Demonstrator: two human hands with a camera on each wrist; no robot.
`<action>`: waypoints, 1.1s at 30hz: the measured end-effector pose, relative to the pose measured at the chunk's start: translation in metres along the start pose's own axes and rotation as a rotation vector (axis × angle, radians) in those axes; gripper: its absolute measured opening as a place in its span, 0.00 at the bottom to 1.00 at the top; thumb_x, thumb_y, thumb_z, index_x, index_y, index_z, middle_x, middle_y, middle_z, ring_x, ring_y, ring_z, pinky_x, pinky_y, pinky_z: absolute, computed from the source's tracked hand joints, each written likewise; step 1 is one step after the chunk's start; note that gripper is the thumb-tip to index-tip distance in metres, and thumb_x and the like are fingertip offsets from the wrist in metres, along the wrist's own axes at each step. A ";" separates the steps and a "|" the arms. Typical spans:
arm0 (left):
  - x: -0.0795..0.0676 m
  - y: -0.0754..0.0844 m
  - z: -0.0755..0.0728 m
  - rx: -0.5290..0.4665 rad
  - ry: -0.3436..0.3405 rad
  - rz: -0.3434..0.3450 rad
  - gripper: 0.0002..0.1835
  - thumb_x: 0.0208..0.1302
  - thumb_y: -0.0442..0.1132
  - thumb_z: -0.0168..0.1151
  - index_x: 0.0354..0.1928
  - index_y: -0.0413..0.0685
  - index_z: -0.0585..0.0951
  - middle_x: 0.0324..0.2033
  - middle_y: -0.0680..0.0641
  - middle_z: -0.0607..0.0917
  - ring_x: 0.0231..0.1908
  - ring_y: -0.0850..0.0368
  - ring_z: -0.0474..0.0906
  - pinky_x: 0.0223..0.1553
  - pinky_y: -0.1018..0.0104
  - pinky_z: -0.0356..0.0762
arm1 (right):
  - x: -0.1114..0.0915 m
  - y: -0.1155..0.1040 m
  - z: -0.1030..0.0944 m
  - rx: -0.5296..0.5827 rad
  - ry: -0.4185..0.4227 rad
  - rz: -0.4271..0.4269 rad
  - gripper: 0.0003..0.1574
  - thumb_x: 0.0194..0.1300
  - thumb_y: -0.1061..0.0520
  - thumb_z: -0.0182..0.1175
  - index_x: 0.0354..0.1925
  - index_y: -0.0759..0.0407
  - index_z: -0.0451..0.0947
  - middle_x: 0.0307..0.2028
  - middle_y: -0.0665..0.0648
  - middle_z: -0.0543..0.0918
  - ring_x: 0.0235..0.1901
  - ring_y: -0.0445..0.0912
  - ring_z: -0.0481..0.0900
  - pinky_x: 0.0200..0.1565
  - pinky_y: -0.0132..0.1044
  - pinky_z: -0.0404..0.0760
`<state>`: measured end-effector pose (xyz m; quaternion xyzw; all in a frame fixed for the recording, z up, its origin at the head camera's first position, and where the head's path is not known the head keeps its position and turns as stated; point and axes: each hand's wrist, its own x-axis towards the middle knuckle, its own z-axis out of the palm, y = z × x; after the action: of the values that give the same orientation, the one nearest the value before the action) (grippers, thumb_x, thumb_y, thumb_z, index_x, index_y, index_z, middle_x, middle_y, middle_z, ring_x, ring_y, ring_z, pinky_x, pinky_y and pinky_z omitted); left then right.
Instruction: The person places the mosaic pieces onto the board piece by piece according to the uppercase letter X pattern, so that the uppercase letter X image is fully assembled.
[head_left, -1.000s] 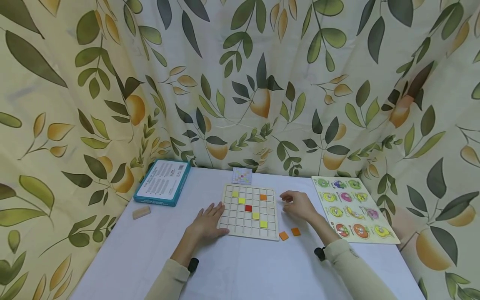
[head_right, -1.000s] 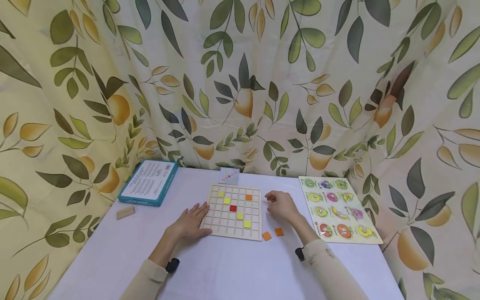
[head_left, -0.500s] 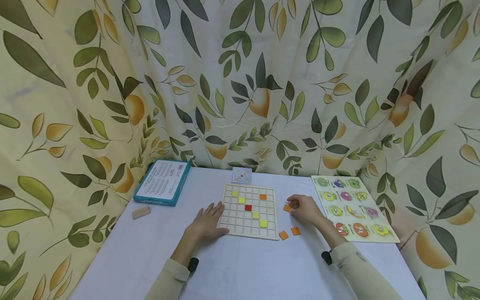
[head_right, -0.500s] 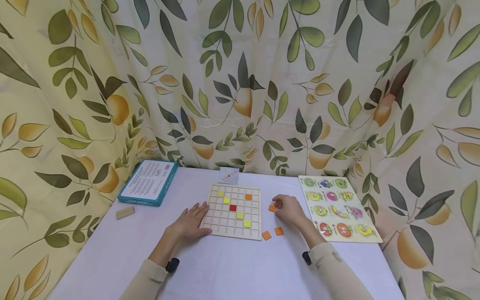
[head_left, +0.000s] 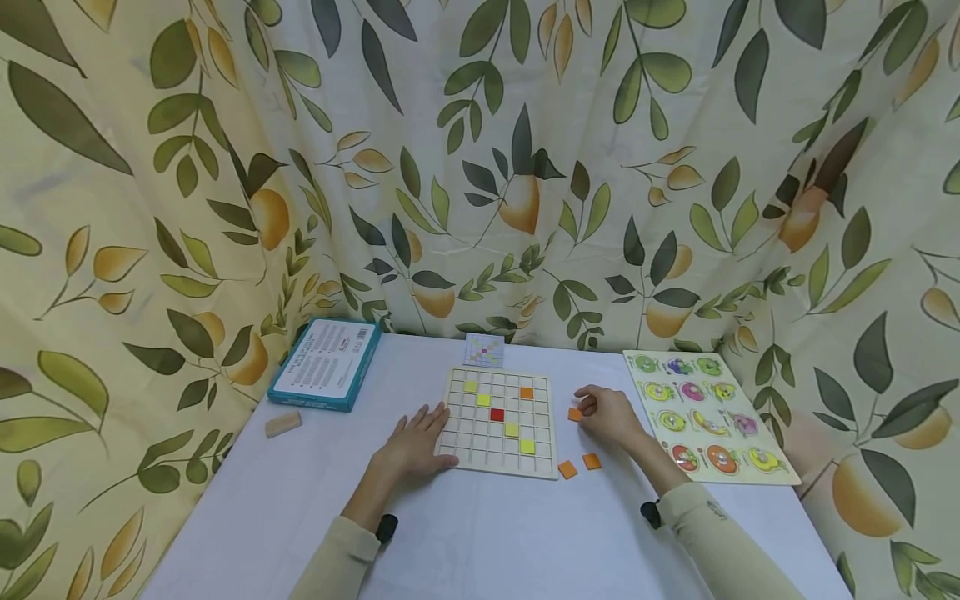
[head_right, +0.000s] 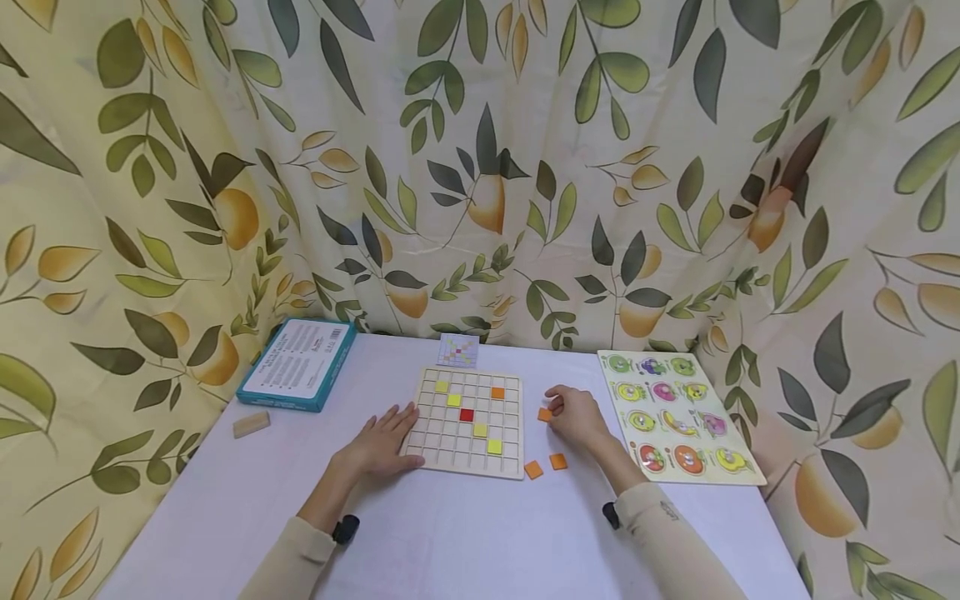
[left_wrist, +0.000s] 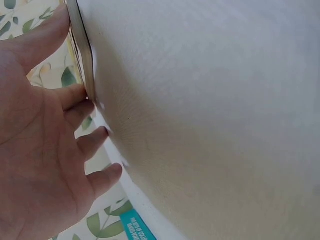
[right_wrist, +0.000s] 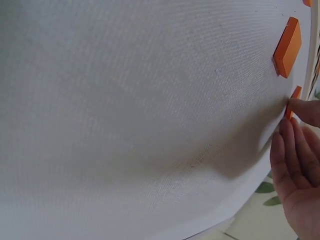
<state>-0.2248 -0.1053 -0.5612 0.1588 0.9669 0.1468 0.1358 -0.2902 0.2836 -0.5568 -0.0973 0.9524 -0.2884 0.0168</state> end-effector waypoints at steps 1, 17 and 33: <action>0.000 0.000 0.000 0.000 0.001 0.000 0.51 0.68 0.64 0.64 0.82 0.46 0.58 0.82 0.46 0.56 0.81 0.41 0.47 0.77 0.35 0.49 | 0.000 0.000 0.000 0.002 0.003 -0.001 0.31 0.53 0.69 0.75 0.56 0.68 0.82 0.37 0.56 0.88 0.37 0.47 0.85 0.43 0.47 0.86; 0.001 0.000 0.001 0.003 0.007 -0.004 0.51 0.66 0.65 0.65 0.82 0.46 0.59 0.82 0.46 0.56 0.81 0.41 0.48 0.77 0.35 0.49 | 0.006 -0.023 0.003 0.053 0.035 -0.022 0.29 0.55 0.71 0.71 0.58 0.68 0.81 0.40 0.59 0.88 0.39 0.49 0.85 0.45 0.46 0.87; 0.000 0.002 -0.002 -0.005 -0.006 -0.007 0.51 0.67 0.65 0.65 0.82 0.45 0.59 0.82 0.46 0.56 0.81 0.41 0.47 0.77 0.34 0.48 | 0.016 -0.054 0.015 0.104 0.039 -0.084 0.29 0.57 0.71 0.72 0.58 0.69 0.81 0.41 0.60 0.89 0.40 0.50 0.87 0.47 0.46 0.88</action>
<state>-0.2248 -0.1046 -0.5586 0.1557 0.9666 0.1480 0.1397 -0.2954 0.2279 -0.5386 -0.1306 0.9313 -0.3400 -0.0090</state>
